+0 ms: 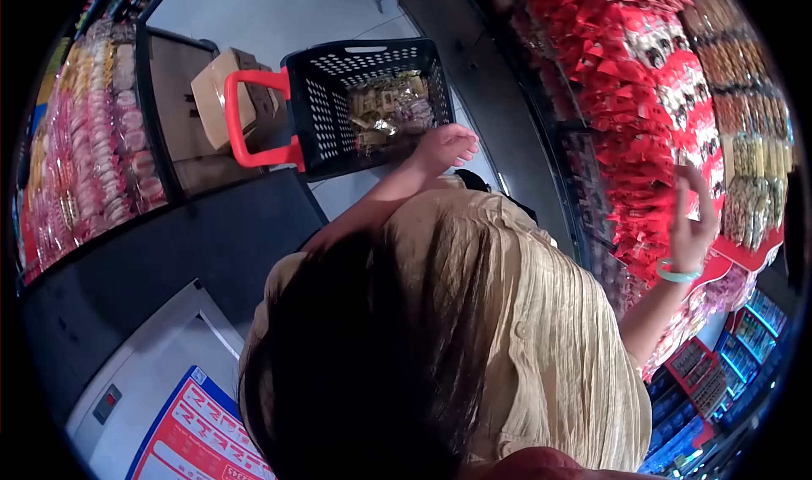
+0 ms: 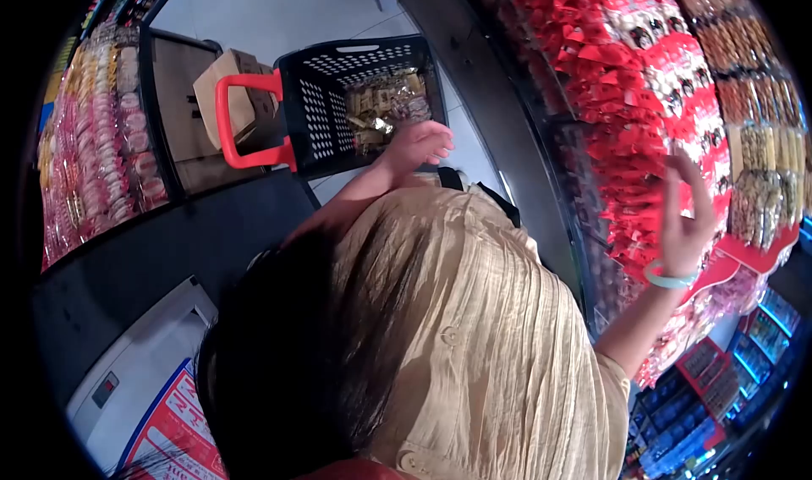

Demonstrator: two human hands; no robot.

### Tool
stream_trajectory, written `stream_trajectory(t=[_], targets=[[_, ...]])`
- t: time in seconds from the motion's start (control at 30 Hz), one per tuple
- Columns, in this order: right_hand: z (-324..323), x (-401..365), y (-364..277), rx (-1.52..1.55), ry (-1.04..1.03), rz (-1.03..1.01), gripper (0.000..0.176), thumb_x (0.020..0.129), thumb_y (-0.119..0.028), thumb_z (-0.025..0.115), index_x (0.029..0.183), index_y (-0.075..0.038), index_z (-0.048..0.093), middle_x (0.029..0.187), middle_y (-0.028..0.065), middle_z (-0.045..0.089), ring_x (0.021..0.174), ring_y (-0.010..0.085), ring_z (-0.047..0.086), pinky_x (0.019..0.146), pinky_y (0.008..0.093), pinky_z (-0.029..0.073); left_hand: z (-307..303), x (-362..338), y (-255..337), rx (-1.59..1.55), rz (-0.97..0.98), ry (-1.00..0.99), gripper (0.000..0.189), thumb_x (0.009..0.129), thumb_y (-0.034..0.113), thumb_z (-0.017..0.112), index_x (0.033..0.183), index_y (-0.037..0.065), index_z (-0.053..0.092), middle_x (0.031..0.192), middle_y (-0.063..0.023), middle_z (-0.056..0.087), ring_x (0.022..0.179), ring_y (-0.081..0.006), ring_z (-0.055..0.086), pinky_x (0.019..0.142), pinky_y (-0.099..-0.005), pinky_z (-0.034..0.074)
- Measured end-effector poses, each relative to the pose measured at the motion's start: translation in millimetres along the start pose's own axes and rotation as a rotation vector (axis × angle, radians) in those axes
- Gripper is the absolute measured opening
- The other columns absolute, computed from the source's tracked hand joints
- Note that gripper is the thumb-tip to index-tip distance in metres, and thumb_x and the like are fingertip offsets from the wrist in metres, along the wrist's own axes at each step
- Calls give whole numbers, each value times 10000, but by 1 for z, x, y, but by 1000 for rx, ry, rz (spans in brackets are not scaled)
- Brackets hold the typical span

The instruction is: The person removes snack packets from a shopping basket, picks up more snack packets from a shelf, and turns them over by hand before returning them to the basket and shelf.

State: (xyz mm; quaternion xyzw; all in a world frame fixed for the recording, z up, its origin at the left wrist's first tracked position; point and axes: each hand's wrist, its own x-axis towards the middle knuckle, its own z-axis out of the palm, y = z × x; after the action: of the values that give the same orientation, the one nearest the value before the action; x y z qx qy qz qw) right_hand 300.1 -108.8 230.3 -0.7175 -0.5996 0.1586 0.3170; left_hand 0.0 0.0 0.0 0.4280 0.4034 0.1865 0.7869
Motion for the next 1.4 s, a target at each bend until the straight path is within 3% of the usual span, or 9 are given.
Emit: stream_trajectory(t=[0.23,0.47,0.63,0.77,0.9,0.97,1.07,1.23,1.4], targets=[[218,5,42,-121,-475,-229,160,854,-171,613,943,-61,688,944,147,681,822,342,656,713,413,531,-35,1,-42,175,-33,-18,200,844,154,605,956,3,674,812,-59,670,732,-123,614,666,-270,496],[337,-15,60,13,-811,136,258,875,-248,555,1044,-93,672,950,172,672,882,358,641,786,421,516,-112,4,-75,208,-95,197,254,892,205,612,1048,5,636,885,-51,669,764,-110,619,683,-248,492],[383,-15,117,378,-744,626,185,887,-58,559,1027,19,654,817,101,697,708,143,665,671,277,537,-162,15,-93,228,-146,271,281,892,226,609,1070,10,629,889,-52,665,759,-115,620,671,-249,486],[428,21,139,323,-707,877,155,884,-64,563,954,21,672,786,103,690,686,143,654,616,265,519,-192,28,-102,290,-202,349,259,882,203,604,1047,5,634,849,-55,657,740,-121,607,672,-263,488],[512,69,163,-63,-783,485,268,862,-253,635,974,-14,682,913,107,709,863,197,677,778,315,513,-223,65,-169,157,-36,394,223,864,207,576,942,16,660,845,-126,686,780,-217,657,724,-326,502],[576,86,188,30,-767,531,487,840,-468,610,1049,-31,662,1073,128,677,1036,305,627,888,366,486,-228,72,-167,101,-69,430,207,874,196,558,930,19,648,803,-121,670,741,-206,638,700,-326,496],[669,132,204,-50,-867,497,557,835,-494,577,1158,-42,614,1162,179,630,1104,319,591,948,402,457,-230,85,-188,40,-90,491,176,885,114,534,1003,5,606,825,-81,636,774,-149,593,723,-275,471],[785,192,224,-173,-823,835,751,835,-569,533,1324,-2,472,1340,273,469,1249,368,477,1056,410,371,-221,90,-222,-102,-232,594,223,906,135,585,1099,22,596,902,-66,657,814,-120,609,749,-257,488],[849,209,226,-228,-674,960,962,746,-709,534,1386,-11,366,1389,245,422,1291,351,427,1071,425,341,-220,88,-235,-461,-248,509,255,878,91,621,1124,31,592,977,-75,642,882,-130,607,812,-258,475]])
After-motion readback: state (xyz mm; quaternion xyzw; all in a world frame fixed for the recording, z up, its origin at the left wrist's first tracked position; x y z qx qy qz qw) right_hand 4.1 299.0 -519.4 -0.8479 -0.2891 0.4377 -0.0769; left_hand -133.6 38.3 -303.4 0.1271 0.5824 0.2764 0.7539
